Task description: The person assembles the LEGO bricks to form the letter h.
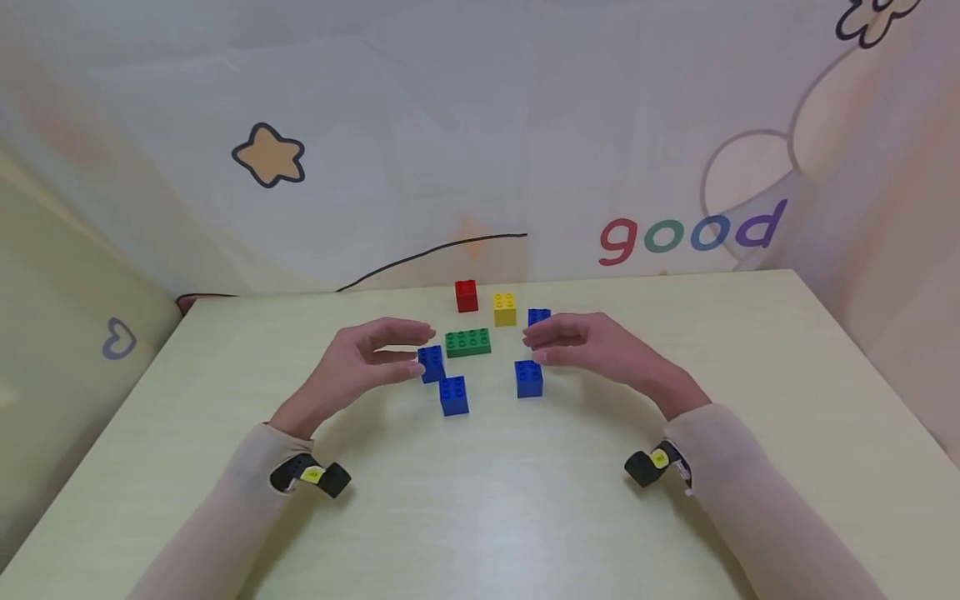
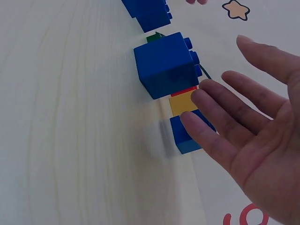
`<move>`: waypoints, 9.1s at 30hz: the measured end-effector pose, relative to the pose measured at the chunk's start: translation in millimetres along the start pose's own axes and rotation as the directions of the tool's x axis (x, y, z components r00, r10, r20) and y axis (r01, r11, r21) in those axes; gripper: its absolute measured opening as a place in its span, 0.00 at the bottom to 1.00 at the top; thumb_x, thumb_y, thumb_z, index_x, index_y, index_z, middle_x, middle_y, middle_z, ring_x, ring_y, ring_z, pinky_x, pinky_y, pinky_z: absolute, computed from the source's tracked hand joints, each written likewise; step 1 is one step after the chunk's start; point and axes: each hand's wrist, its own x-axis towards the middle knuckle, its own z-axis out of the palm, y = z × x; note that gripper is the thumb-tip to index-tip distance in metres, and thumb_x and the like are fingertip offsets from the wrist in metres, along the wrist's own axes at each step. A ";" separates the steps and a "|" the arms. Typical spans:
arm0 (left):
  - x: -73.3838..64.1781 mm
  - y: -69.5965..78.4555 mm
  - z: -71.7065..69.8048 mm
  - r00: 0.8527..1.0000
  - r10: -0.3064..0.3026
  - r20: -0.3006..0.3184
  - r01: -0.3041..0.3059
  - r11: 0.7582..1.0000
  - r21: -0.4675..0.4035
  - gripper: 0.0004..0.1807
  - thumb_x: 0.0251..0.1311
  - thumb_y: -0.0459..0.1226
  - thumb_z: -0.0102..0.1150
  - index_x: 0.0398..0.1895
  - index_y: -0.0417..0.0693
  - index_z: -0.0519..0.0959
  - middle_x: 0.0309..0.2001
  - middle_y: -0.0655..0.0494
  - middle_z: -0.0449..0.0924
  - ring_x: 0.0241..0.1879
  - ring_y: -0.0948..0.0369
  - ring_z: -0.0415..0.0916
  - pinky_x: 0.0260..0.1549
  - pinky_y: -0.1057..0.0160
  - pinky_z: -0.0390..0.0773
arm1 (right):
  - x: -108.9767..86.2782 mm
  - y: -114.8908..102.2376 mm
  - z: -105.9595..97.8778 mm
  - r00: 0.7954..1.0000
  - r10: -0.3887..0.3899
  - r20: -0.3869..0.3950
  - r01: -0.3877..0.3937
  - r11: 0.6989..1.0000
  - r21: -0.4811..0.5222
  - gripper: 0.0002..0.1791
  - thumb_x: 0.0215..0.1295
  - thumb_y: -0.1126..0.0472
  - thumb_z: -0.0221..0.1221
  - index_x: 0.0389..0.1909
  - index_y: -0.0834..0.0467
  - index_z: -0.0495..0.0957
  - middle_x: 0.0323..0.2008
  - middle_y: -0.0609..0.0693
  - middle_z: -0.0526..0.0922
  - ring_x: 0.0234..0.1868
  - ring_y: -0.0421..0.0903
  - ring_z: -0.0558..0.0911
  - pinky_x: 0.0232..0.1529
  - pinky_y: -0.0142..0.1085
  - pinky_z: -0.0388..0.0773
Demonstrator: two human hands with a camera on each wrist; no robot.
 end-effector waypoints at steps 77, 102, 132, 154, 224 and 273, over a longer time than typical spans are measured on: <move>-4.6 -26.9 39.7 0.975 -0.182 0.130 0.192 0.980 -0.062 0.21 0.65 0.31 0.74 0.62 0.43 0.85 0.55 0.51 0.88 0.53 0.55 0.87 0.56 0.60 0.84 | 2.7 -18.7 24.4 0.995 -0.056 -0.086 0.054 0.998 -0.020 0.20 0.72 0.61 0.69 0.61 0.61 0.80 0.56 0.55 0.87 0.58 0.54 0.85 0.59 0.43 0.84; -7.6 -24.2 39.8 0.978 -0.177 0.111 0.181 0.983 -0.018 0.21 0.66 0.33 0.74 0.62 0.45 0.86 0.54 0.51 0.88 0.52 0.55 0.87 0.55 0.60 0.85 | 13.6 -37.6 47.1 0.987 -0.142 -0.074 0.141 0.990 -0.016 0.21 0.72 0.60 0.70 0.63 0.59 0.82 0.54 0.53 0.88 0.56 0.53 0.87 0.57 0.46 0.85; -7.6 -29.6 41.5 0.986 -0.114 0.117 0.117 0.993 -0.013 0.20 0.65 0.34 0.74 0.60 0.42 0.85 0.51 0.52 0.89 0.51 0.56 0.88 0.55 0.61 0.85 | 23.4 -31.9 63.3 0.978 -0.211 0.004 0.211 0.978 -0.002 0.18 0.72 0.62 0.69 0.60 0.60 0.83 0.53 0.51 0.89 0.55 0.50 0.88 0.57 0.40 0.84; -7.2 -28.0 42.5 0.988 -0.104 0.115 0.104 0.995 0.007 0.19 0.66 0.34 0.74 0.59 0.41 0.85 0.52 0.51 0.89 0.51 0.56 0.88 0.55 0.61 0.84 | 22.2 -35.2 65.5 0.980 -0.198 0.005 0.198 0.980 -0.027 0.19 0.72 0.62 0.70 0.60 0.59 0.83 0.53 0.50 0.89 0.56 0.50 0.87 0.59 0.45 0.84; -7.4 -30.6 44.1 0.987 -0.124 0.102 0.120 0.992 0.041 0.19 0.65 0.35 0.75 0.58 0.44 0.87 0.50 0.55 0.89 0.50 0.58 0.87 0.55 0.61 0.85 | 24.2 -33.6 69.6 0.977 -0.213 -0.002 0.212 0.972 -0.098 0.17 0.72 0.60 0.70 0.57 0.61 0.83 0.50 0.51 0.89 0.55 0.53 0.87 0.62 0.52 0.82; -10.2 -23.2 41.9 0.990 -0.118 0.082 0.114 0.992 0.053 0.19 0.65 0.34 0.75 0.58 0.42 0.86 0.50 0.54 0.89 0.49 0.58 0.88 0.54 0.62 0.85 | 21.3 -38.6 73.6 0.976 -0.215 -0.040 0.205 0.965 -0.166 0.20 0.70 0.57 0.72 0.59 0.58 0.83 0.51 0.47 0.90 0.56 0.49 0.87 0.63 0.53 0.81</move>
